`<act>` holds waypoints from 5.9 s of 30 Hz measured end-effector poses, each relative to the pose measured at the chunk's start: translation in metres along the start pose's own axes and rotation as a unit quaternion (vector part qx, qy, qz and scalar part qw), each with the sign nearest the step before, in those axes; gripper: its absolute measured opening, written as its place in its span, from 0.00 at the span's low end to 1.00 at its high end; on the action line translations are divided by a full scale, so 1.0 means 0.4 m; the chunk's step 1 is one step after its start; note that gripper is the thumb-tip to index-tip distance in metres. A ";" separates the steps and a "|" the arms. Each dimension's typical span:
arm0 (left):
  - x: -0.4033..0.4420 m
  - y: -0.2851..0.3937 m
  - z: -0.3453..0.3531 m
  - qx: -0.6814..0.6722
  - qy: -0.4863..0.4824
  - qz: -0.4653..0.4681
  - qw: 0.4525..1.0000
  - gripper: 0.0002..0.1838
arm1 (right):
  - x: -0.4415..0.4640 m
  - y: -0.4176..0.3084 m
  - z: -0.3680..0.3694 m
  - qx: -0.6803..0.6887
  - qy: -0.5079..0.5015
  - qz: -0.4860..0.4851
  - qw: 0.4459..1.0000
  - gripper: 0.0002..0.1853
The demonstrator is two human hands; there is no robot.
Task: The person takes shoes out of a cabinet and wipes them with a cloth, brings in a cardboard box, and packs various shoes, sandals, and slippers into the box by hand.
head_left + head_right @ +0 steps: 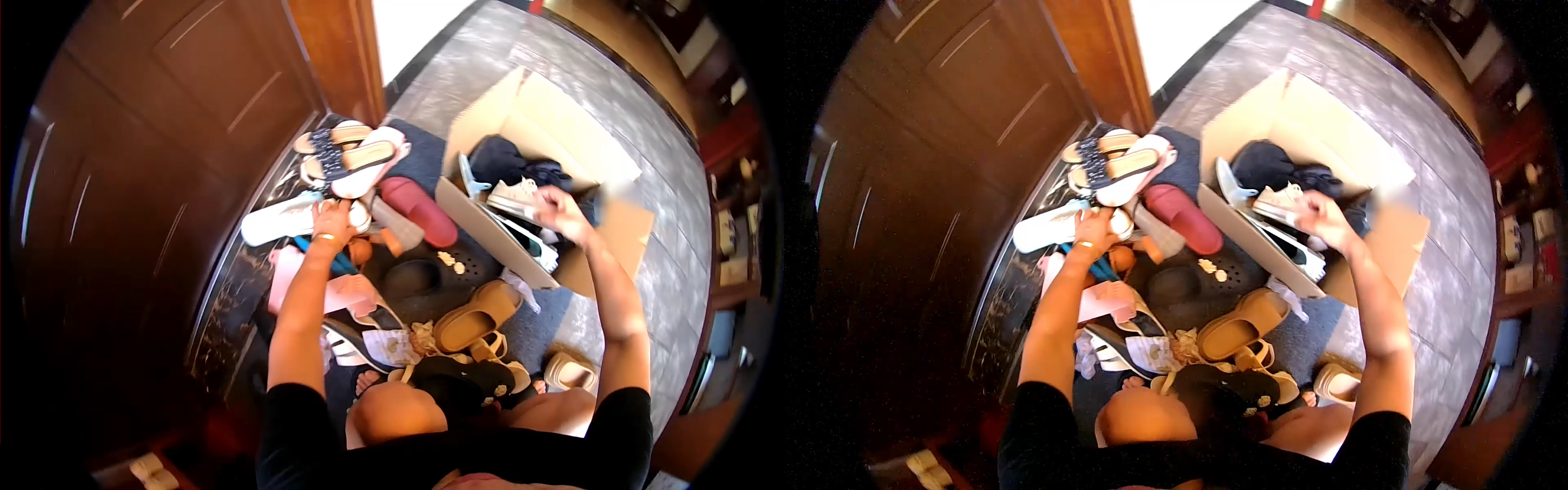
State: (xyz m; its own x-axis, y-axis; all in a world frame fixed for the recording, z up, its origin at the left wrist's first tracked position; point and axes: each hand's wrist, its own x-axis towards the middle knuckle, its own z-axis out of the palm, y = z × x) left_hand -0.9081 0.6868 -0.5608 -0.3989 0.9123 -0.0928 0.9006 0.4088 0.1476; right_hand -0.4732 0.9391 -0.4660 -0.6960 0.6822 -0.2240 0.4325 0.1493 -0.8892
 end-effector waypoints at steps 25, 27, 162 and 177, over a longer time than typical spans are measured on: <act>0.084 0.609 -0.477 -0.801 -0.086 0.213 0.553 0.23 | -0.050 0.067 0.094 -0.409 -0.010 0.043 0.911 0.26; 0.062 0.757 -0.522 -0.647 -0.048 0.290 0.704 0.16 | -0.093 0.096 0.084 -0.404 0.073 -0.028 0.911 0.27; 0.461 0.862 -0.007 0.311 0.120 0.480 0.812 0.33 | 0.026 0.096 0.327 -0.392 0.250 -0.143 0.874 0.13; 0.468 0.997 -0.013 0.223 0.122 0.149 0.956 0.10 | 0.030 0.074 0.313 -0.351 0.181 -0.101 0.913 0.13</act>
State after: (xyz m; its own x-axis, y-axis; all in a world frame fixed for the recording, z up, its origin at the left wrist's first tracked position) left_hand -0.6243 1.0206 -0.5141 -0.0921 0.9875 0.1276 0.9432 0.1276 -0.3067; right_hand -0.5405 0.8622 -0.5451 -0.6228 0.7623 0.1762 0.6653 0.6345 -0.3935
